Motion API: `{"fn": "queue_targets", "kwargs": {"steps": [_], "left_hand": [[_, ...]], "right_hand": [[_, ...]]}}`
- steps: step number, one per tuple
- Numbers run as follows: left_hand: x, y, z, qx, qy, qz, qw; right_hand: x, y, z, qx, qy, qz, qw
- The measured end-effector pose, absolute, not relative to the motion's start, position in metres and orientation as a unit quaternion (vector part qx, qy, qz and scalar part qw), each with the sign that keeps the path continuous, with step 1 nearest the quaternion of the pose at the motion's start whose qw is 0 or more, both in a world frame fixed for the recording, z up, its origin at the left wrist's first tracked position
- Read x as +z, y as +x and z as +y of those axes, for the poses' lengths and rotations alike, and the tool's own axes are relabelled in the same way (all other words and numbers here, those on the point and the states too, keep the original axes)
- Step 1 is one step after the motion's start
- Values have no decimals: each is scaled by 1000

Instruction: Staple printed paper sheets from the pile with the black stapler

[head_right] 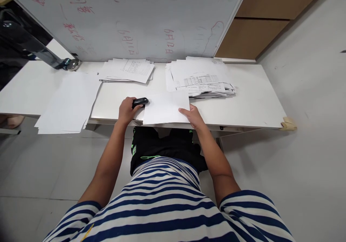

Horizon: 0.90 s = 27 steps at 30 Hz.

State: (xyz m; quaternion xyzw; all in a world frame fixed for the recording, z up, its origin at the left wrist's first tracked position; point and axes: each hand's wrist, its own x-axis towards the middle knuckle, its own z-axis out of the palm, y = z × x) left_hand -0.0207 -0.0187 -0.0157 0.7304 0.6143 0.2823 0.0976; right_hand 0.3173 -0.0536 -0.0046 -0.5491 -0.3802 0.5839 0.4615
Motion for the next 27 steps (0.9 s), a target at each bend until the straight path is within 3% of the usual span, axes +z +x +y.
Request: {"fn": "queue_targets", "kwargs": {"steps": [11, 17, 21, 27], "left_hand": [[-7, -10, -36, 376, 714, 567, 167], [17, 4, -34, 427, 638, 615, 179], [39, 20, -10, 362, 645, 661, 128], [38, 44, 26, 216, 652, 714, 134]], "right_hand": [[-1, 315, -38, 635, -530, -447, 342], [-5, 314, -39, 617, -550, -453, 334], [-6, 314, -39, 619, -556, -445, 331], [-7, 315, -38, 621, -544, -442, 351]]}}
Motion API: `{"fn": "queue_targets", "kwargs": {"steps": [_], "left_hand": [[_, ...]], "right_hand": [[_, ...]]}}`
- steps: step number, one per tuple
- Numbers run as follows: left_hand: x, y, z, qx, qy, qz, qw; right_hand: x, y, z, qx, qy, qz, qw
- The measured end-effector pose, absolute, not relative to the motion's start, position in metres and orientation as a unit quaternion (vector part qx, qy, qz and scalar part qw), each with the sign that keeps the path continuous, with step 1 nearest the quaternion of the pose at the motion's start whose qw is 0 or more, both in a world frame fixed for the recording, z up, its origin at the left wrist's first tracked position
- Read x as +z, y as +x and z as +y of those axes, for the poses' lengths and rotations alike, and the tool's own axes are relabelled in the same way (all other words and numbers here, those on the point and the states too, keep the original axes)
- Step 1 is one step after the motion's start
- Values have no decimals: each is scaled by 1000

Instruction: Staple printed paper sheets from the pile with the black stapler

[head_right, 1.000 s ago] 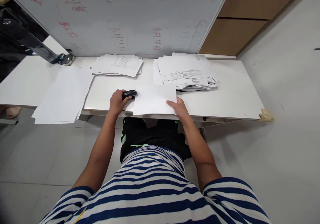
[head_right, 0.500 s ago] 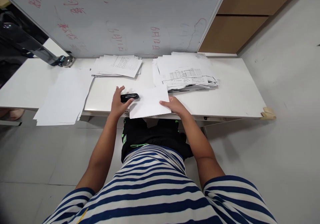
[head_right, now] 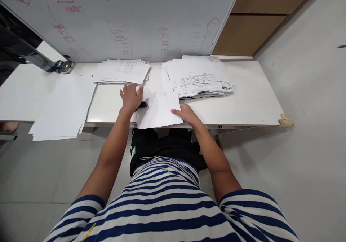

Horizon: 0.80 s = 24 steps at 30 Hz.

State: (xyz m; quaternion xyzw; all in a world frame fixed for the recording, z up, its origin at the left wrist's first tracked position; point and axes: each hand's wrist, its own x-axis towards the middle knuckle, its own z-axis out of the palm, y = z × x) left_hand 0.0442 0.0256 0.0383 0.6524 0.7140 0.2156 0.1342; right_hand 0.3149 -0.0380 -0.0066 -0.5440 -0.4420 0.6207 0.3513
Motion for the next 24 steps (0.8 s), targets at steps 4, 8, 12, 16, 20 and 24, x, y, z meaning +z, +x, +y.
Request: {"fn": "queue_targets", "kwargs": {"steps": [4, 8, 12, 16, 20, 24], "left_hand": [[27, 48, 31, 184, 652, 725, 124], [22, 46, 31, 171, 660, 721, 125], [20, 47, 34, 158, 662, 724, 115], [17, 50, 36, 129, 666, 725, 124], [17, 53, 35, 138, 675, 718, 102], [18, 57, 32, 147, 679, 714, 91]], "right_hand": [[-7, 315, -39, 608, -554, -446, 353], [-5, 315, -41, 604, -557, -450, 350], [-2, 314, -44, 595, -561, -456, 351], [-6, 314, -46, 587, -560, -460, 361], [-9, 315, -46, 573, -567, -475, 354], [-6, 314, -47, 567, -574, -479, 345]]}}
